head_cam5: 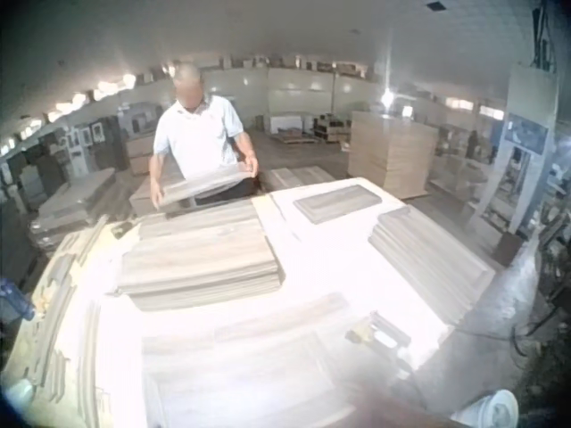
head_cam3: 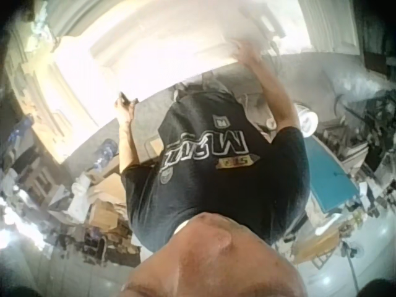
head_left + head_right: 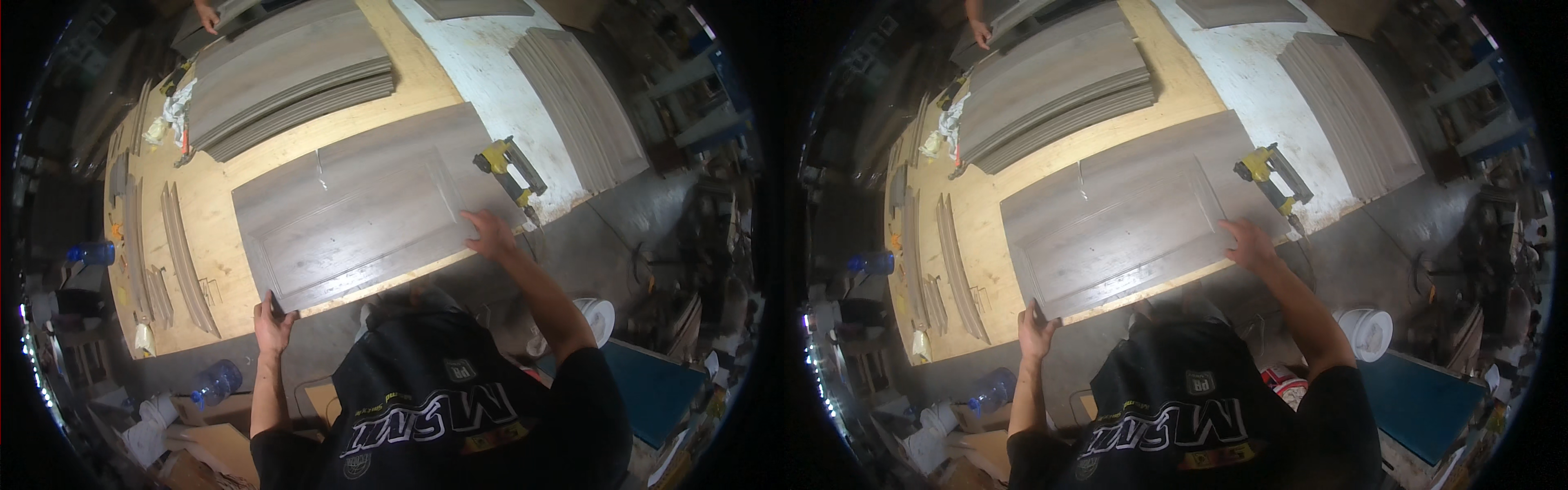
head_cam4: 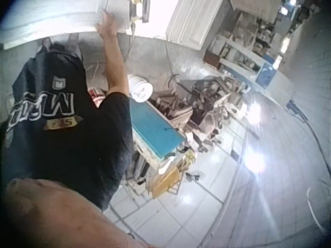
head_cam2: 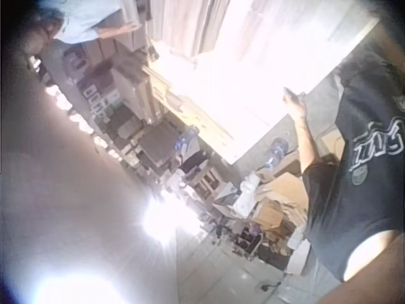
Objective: Assembling wooden panels for furniture using a pneumatic nail gun and a hammer.
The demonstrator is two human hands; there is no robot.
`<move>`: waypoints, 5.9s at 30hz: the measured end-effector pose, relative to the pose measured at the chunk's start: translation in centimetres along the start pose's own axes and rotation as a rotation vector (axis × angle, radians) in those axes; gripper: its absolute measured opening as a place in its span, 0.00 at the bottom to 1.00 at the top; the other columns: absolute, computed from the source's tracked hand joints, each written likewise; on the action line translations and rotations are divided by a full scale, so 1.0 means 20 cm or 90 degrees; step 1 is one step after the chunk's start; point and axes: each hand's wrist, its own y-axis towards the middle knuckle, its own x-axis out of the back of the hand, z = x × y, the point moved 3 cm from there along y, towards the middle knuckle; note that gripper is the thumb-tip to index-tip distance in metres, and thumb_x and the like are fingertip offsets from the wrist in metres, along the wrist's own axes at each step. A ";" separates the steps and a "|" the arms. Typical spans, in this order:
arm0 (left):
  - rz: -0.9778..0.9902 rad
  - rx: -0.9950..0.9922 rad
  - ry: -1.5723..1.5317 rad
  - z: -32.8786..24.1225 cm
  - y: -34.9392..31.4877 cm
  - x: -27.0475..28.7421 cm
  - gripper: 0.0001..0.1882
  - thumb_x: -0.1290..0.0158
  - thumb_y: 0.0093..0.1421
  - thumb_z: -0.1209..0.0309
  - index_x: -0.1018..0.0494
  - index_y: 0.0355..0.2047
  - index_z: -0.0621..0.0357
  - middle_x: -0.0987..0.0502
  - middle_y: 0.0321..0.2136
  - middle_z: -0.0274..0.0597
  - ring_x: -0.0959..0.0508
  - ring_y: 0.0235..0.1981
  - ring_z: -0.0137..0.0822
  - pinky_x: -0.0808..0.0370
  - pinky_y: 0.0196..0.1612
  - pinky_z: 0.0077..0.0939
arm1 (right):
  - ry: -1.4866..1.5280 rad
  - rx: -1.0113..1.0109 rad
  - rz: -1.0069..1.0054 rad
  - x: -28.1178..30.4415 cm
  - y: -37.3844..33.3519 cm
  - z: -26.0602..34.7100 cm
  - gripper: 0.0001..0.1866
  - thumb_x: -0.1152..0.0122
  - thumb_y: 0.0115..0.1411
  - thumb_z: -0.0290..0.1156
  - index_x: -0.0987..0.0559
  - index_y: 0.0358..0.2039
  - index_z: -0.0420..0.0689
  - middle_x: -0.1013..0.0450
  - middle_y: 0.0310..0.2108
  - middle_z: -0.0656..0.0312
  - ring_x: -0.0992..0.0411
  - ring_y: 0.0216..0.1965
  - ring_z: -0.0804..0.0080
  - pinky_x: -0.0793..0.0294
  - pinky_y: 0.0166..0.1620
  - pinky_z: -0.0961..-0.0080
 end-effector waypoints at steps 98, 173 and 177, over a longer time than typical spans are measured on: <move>0.058 0.249 -0.548 -0.03 -0.11 0.62 0.40 0.61 0.72 0.42 0.33 0.61 0.74 0.25 0.53 0.54 0.24 0.51 0.44 0.27 0.56 0.41 | 0.358 -0.047 -0.159 0.51 -0.03 0.22 0.20 0.41 0.68 0.34 0.22 0.55 0.34 0.23 0.42 0.61 0.27 0.43 0.72 0.30 0.48 0.75; -0.019 0.197 -0.064 0.28 0.66 0.07 0.16 0.39 0.61 0.63 0.19 0.37 0.67 0.16 0.26 0.48 0.16 0.29 0.38 0.21 0.36 0.32 | 0.173 -0.240 -0.048 -0.17 0.51 -0.17 0.15 0.32 0.58 0.39 0.15 0.42 0.44 0.18 0.34 0.54 0.19 0.37 0.60 0.22 0.44 0.65; 0.038 0.240 -0.045 0.18 0.68 0.14 0.16 0.37 0.58 0.63 0.18 0.36 0.67 0.16 0.27 0.49 0.16 0.26 0.38 0.21 0.34 0.33 | 0.104 -0.173 -0.074 -0.15 0.50 -0.10 0.14 0.32 0.57 0.38 0.16 0.38 0.42 0.19 0.32 0.53 0.20 0.36 0.57 0.22 0.42 0.65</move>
